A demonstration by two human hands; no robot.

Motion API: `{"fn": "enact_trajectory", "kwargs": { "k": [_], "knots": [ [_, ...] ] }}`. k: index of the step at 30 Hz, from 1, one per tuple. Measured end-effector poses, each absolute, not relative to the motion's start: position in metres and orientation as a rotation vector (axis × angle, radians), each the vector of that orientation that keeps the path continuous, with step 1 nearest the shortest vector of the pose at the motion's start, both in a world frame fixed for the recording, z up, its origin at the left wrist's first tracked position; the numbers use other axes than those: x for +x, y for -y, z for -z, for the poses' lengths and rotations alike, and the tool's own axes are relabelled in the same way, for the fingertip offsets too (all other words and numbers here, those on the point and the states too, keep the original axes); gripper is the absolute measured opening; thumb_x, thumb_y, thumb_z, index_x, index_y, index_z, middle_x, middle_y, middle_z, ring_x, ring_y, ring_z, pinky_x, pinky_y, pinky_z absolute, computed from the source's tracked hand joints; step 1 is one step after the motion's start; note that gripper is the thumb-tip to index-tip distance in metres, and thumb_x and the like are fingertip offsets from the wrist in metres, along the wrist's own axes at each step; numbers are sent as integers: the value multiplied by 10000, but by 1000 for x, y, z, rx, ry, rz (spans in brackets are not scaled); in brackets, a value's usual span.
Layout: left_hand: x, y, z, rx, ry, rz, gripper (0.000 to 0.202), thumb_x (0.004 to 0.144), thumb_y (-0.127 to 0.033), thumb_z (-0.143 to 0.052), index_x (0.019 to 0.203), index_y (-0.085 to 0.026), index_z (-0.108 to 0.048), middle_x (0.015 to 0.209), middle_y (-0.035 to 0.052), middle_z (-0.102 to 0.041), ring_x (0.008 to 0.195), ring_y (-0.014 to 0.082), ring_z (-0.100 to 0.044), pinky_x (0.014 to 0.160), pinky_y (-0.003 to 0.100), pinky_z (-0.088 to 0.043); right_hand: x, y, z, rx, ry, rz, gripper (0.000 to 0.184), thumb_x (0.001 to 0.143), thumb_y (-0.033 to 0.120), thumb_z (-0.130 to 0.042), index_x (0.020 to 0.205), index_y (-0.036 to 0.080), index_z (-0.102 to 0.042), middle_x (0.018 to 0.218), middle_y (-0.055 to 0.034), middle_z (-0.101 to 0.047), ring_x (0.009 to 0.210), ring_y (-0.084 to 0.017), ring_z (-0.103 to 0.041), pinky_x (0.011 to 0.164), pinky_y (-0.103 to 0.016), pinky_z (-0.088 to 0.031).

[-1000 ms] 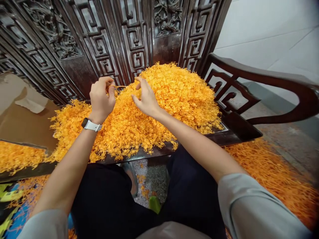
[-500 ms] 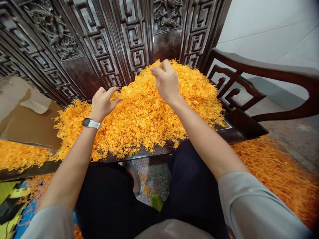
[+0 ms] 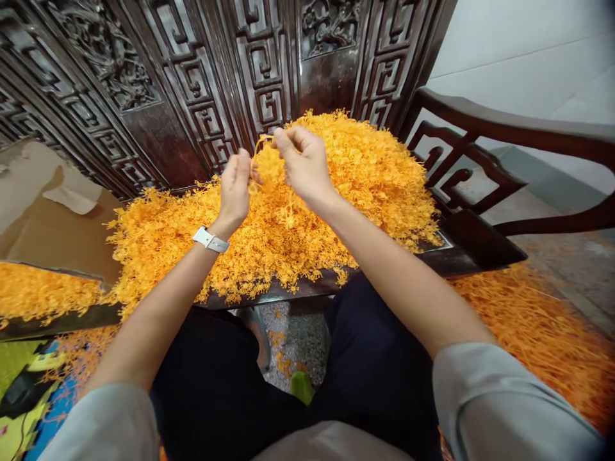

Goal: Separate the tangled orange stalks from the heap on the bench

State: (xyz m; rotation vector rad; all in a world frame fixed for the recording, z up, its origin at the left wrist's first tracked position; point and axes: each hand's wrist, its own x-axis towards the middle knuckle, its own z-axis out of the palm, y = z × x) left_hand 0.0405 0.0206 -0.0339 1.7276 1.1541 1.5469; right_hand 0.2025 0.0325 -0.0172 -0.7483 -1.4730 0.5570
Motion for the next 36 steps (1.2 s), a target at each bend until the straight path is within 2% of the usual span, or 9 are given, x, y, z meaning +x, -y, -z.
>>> {"fn": "enact_trajectory", "kwargs": {
  "k": [3, 5, 14, 19, 22, 24, 28, 33, 36],
  "knots": [
    [62, -14, 20, 1480, -928, -1426, 865, 934, -959, -201, 955, -243, -687, 854, 101, -681, 1082, 289, -729, 870, 403, -593, 189, -13, 19, -675, 1603, -433, 453, 1094, 626, -454, 1077, 221, -657, 1078, -89, -636, 1057, -223, -649, 1008, -431, -587],
    [62, -15, 10, 1409, -838, -1375, 873, 932, -963, -212, 893, -227, -679, 884, 116, -692, 1142, 317, -724, 917, 433, -598, 185, -5, 23, -631, 1732, -313, 399, 1111, 524, -451, 1193, 203, -673, 1190, -125, -604, 1163, -259, -629, 1079, -491, -562],
    [-5, -49, 6, 1512, -872, -1539, 480, 817, -618, -888, 1075, -247, -728, 1154, 80, -766, 1253, 297, -706, 1021, 401, -565, 189, 9, 39, -750, 2110, -193, 508, 1042, 264, -517, 1536, 144, -520, 1368, -194, -551, 1242, -338, -574, 1142, -571, -501],
    [-25, -53, 4, 1657, -882, -1647, 447, 811, -564, -909, 1012, -239, -678, 1006, 55, -733, 1167, 260, -731, 1100, 408, -515, 191, 11, 38, -830, 2138, -357, 598, 1028, 427, -591, 1559, 165, -508, 1431, -194, -596, 1295, -374, -567, 1160, -632, -453],
    [-28, -48, 0, 1763, -933, -1636, 356, 879, -533, -838, 987, -252, -648, 903, 39, -688, 1032, 235, -740, 1030, 403, -538, 195, 5, 31, -881, 1879, -440, 498, 1066, 601, -489, 1266, 188, -684, 1257, -152, -696, 1213, -335, -604, 1129, -606, -458],
    [-26, -42, -1, 1860, -1000, -1550, 280, 929, -501, -769, 998, -262, -640, 855, 35, -662, 909, 215, -719, 927, 394, -556, 200, -4, 28, -892, 1678, -434, 570, 1087, 674, -369, 1136, 208, -693, 1155, -132, -700, 1142, -304, -616, 1086, -576, -481],
    [-12, -23, 1, 2146, -1127, -1315, 214, 969, -456, -678, 1012, -251, -634, 825, 36, -659, 762, 192, -633, 775, 374, -525, 212, -29, 30, -876, 1546, -469, 701, 1045, 803, -300, 1354, 250, -600, 1223, -125, -656, 1128, -277, -628, 1022, -525, -529],
    [11, 2, 3, 2726, -1461, -886, 181, 1017, -374, -601, 959, -221, -680, 820, 55, -689, 844, 252, -629, 939, 492, -440, 219, -39, 38, -896, 1641, -380, 843, 937, 840, -563, 1542, 264, -452, 1449, -154, -573, 1234, -289, -610, 1059, -518, -535],
    [18, 10, 4, 2922, -1490, -634, 250, 1043, -338, -535, 906, -214, -703, 812, 81, -703, 909, 300, -626, 975, 543, -392, 218, -35, 40, -938, 1768, -317, 749, 949, 759, -640, 1448, 208, -541, 1368, -155, -628, 1244, -304, -608, 1091, -519, -511]
  ]
}}
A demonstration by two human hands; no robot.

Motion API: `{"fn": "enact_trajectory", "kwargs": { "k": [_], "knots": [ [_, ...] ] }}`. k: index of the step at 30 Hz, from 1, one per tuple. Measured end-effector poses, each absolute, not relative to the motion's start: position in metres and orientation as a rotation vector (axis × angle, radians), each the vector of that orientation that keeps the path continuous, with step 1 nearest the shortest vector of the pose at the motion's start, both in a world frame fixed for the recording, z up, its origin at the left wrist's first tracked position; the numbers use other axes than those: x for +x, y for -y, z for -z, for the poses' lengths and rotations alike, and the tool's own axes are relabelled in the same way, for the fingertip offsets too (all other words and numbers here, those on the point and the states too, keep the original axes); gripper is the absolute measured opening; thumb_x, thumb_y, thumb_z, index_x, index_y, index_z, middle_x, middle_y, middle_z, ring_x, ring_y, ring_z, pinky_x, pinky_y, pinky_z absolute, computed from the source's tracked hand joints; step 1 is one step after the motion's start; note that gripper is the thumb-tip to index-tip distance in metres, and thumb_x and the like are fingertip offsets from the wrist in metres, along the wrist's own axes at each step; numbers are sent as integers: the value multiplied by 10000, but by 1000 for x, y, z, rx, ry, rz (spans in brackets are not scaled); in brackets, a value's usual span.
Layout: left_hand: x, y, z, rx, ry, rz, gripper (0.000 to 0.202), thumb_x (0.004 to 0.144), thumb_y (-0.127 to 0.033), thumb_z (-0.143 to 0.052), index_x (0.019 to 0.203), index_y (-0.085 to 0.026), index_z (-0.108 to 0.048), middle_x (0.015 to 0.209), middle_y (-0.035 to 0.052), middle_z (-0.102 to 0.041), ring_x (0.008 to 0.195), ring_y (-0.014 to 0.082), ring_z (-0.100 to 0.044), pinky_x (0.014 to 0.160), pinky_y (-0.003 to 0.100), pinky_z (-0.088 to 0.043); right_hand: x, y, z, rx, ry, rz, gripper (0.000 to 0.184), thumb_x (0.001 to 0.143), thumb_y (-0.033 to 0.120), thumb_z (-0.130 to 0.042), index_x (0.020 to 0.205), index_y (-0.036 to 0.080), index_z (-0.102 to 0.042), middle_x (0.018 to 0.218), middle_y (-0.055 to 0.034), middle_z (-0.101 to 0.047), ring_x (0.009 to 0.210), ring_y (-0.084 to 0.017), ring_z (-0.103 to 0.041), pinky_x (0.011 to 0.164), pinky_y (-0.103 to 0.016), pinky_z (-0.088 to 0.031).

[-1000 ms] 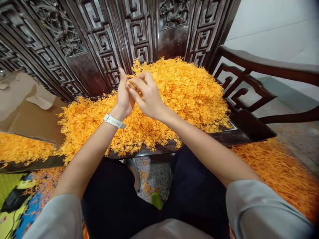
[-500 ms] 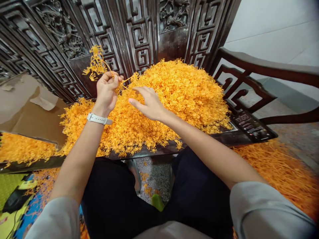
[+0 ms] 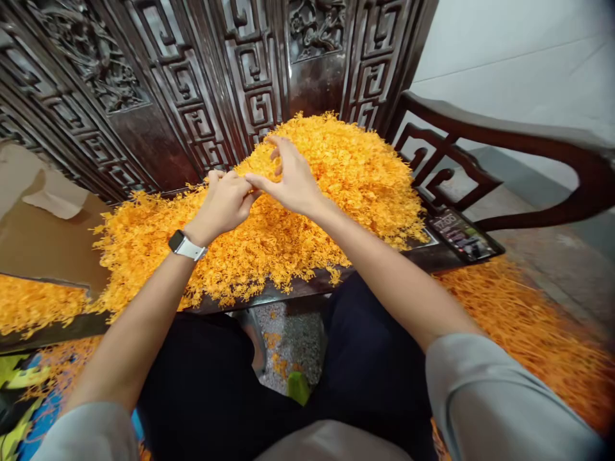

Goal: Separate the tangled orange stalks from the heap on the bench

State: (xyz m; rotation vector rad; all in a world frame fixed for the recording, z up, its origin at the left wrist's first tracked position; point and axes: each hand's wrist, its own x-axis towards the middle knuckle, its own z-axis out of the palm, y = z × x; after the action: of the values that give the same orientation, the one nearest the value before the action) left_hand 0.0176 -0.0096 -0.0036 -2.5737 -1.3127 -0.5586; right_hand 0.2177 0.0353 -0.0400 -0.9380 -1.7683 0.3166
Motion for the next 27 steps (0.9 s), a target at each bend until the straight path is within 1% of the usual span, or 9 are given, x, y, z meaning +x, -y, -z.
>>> {"fn": "enact_trajectory", "kwargs": {
  "k": [3, 6, 11, 16, 19, 21, 23, 25, 27],
  "knots": [
    [13, 9, 4, -2595, 1267, 485, 286, 1054, -353, -509, 974, -234, -757, 887, 95, -750, 927, 314, -617, 1001, 571, -359, 218, -36, 40, -1038, 1890, -293, 446, 1086, 615, -505, 1134, 200, -660, 1114, -107, -699, 1080, -255, -639, 1042, -449, -497],
    [0, -2, 7, -2581, 1264, 519, 307, 1050, -391, -519, 1006, -260, -794, 870, 87, -736, 880, 306, -578, 1035, 591, -328, 222, -38, 37, -1180, 1982, -209, 500, 1128, 601, -387, 946, 208, -636, 982, -86, -679, 967, -233, -621, 973, -405, -469],
    [-25, -26, 18, -2593, 1240, 744, 257, 1010, -473, -592, 942, -299, -767, 695, 29, -536, 742, 239, -412, 1072, 588, -307, 226, -32, 28, -1263, 2105, -78, 645, 1096, 714, -216, 1005, 224, -626, 1048, -72, -686, 962, -208, -606, 885, -359, -450],
    [-36, -31, 21, -2624, 1391, 737, 315, 1030, -474, -521, 870, -243, -662, 686, 14, -496, 717, 205, -402, 1041, 577, -322, 220, -17, 24, -1220, 2215, 57, 680, 1110, 674, -138, 1185, 209, -629, 1256, -82, -701, 1194, -211, -619, 938, -332, -484],
    [-33, -24, 15, -2631, 1449, 719, 301, 1033, -445, -514, 860, -219, -611, 708, 16, -495, 734, 198, -424, 1038, 568, -333, 212, -10, 28, -1203, 2275, 65, 647, 1093, 725, -245, 1345, 227, -572, 1300, -79, -694, 1221, -229, -649, 974, -340, -501],
    [-30, -20, 12, -2614, 1439, 695, 294, 1037, -440, -516, 877, -216, -621, 715, 17, -475, 744, 196, -412, 1052, 571, -335, 206, -8, 32, -1228, 2329, 37, 622, 1062, 750, -398, 1382, 237, -545, 1255, -89, -710, 1178, -252, -680, 977, -366, -504],
    [-31, -20, 11, -2587, 1404, 672, 319, 1046, -457, -508, 908, -216, -666, 723, 24, -481, 773, 201, -410, 1088, 593, -318, 202, -10, 34, -1238, 2362, -21, 570, 1065, 724, -463, 1353, 240, -548, 1161, -80, -733, 1121, -251, -695, 965, -374, -498],
    [-35, -24, 15, -2603, 1397, 735, 388, 1048, -532, -524, 925, -221, -721, 731, 30, -532, 799, 205, -435, 1102, 577, -330, 201, -14, 34, -1224, 2328, -81, 522, 1098, 701, -396, 1291, 244, -558, 1037, -44, -736, 1063, -221, -689, 934, -345, -484],
    [-43, -32, 21, -2719, 1478, 949, 467, 996, -675, -594, 924, -248, -768, 759, 20, -637, 789, 198, -473, 1016, 489, -422, 203, -19, 32, -1159, 2262, -134, 557, 1107, 722, -295, 1231, 248, -561, 934, -15, -712, 984, -194, -671, 884, -314, -467]
  ]
}}
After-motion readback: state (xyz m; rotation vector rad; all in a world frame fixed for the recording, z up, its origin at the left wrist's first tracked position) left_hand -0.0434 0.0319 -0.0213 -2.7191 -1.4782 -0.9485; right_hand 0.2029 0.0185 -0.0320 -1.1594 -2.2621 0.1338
